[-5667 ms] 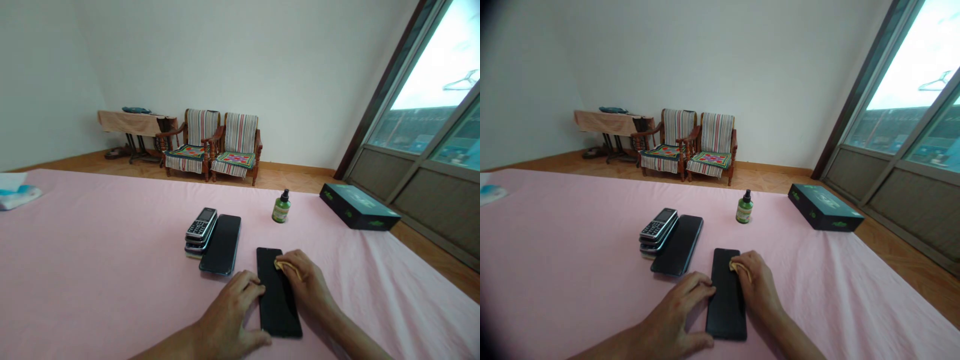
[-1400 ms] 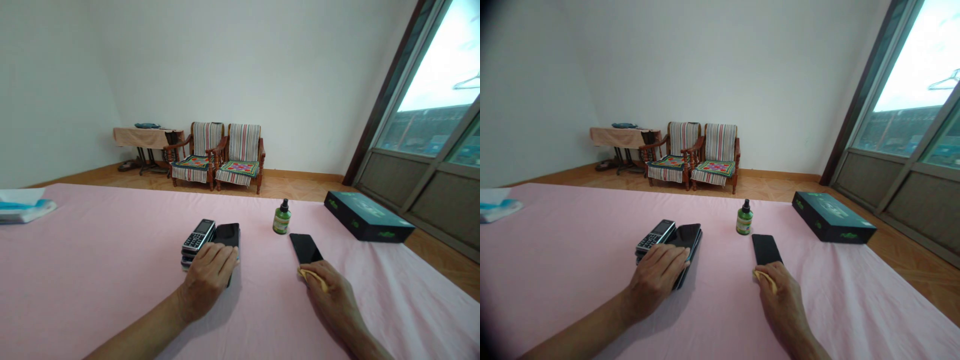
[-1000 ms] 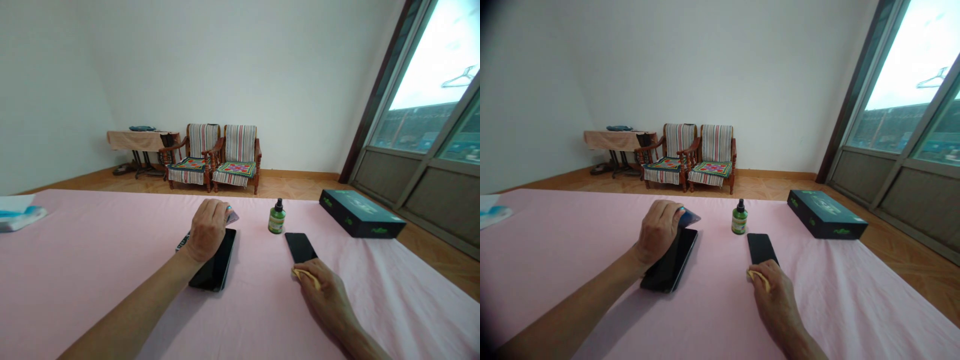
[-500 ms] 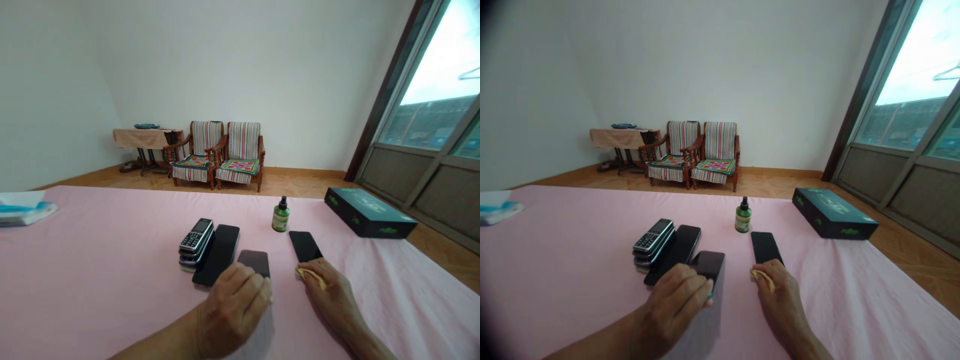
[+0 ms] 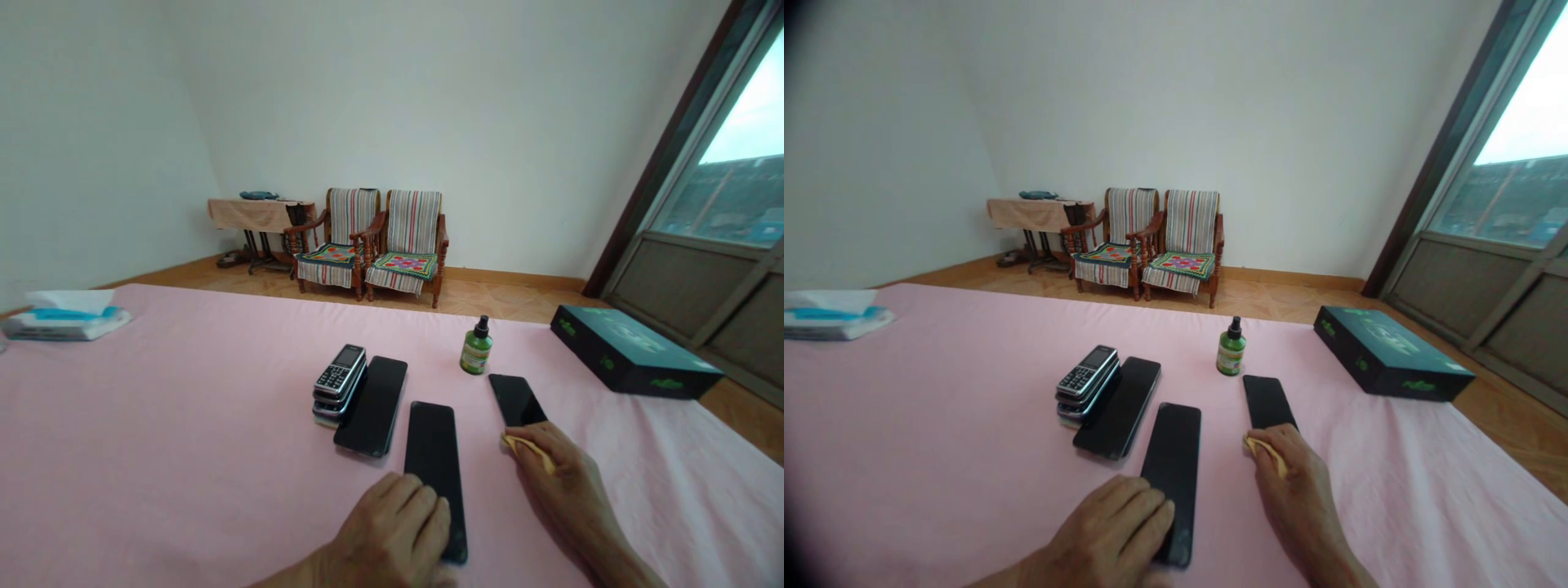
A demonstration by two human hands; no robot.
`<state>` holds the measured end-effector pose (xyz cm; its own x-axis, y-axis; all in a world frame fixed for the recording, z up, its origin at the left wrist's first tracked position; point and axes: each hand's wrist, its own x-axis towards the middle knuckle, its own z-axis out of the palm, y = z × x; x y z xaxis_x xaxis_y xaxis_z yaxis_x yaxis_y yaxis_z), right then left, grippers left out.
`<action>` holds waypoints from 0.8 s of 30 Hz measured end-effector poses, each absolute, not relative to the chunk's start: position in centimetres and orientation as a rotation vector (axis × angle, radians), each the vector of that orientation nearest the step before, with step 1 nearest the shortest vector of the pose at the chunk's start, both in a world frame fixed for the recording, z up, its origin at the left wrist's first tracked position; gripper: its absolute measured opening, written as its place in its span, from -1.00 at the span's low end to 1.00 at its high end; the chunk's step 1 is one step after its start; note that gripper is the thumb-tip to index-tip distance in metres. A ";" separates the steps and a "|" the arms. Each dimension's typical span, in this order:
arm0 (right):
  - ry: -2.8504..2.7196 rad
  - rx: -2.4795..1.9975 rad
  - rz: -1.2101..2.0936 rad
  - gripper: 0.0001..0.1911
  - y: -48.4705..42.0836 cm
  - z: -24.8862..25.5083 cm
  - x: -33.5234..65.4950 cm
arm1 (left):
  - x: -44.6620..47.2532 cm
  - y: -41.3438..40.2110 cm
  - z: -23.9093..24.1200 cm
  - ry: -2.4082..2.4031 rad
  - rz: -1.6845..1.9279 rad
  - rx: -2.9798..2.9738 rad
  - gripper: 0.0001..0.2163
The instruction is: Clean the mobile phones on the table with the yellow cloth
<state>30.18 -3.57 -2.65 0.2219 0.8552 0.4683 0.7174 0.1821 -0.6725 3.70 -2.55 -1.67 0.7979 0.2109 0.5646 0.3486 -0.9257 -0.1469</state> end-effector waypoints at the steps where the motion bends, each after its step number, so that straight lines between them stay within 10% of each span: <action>1: -1.527 -1.569 0.187 -0.76 -3.6 -2.6 30.2 | 3.3 -2.6 -1.9 -0.506 -0.801 -2.739 -0.56; 24: -1.587 -1.410 0.257 -0.80 -4.1 -2.1 26.9 | 2.0 -1.6 -2.8 -0.653 -1.134 -3.072 -0.77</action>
<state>26.85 -4.14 -2.06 0.1308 0.8540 0.5035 0.6511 0.3090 -0.6932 2.02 -1.64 -2.78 0.6958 0.4233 0.5802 0.2897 -0.9046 0.3125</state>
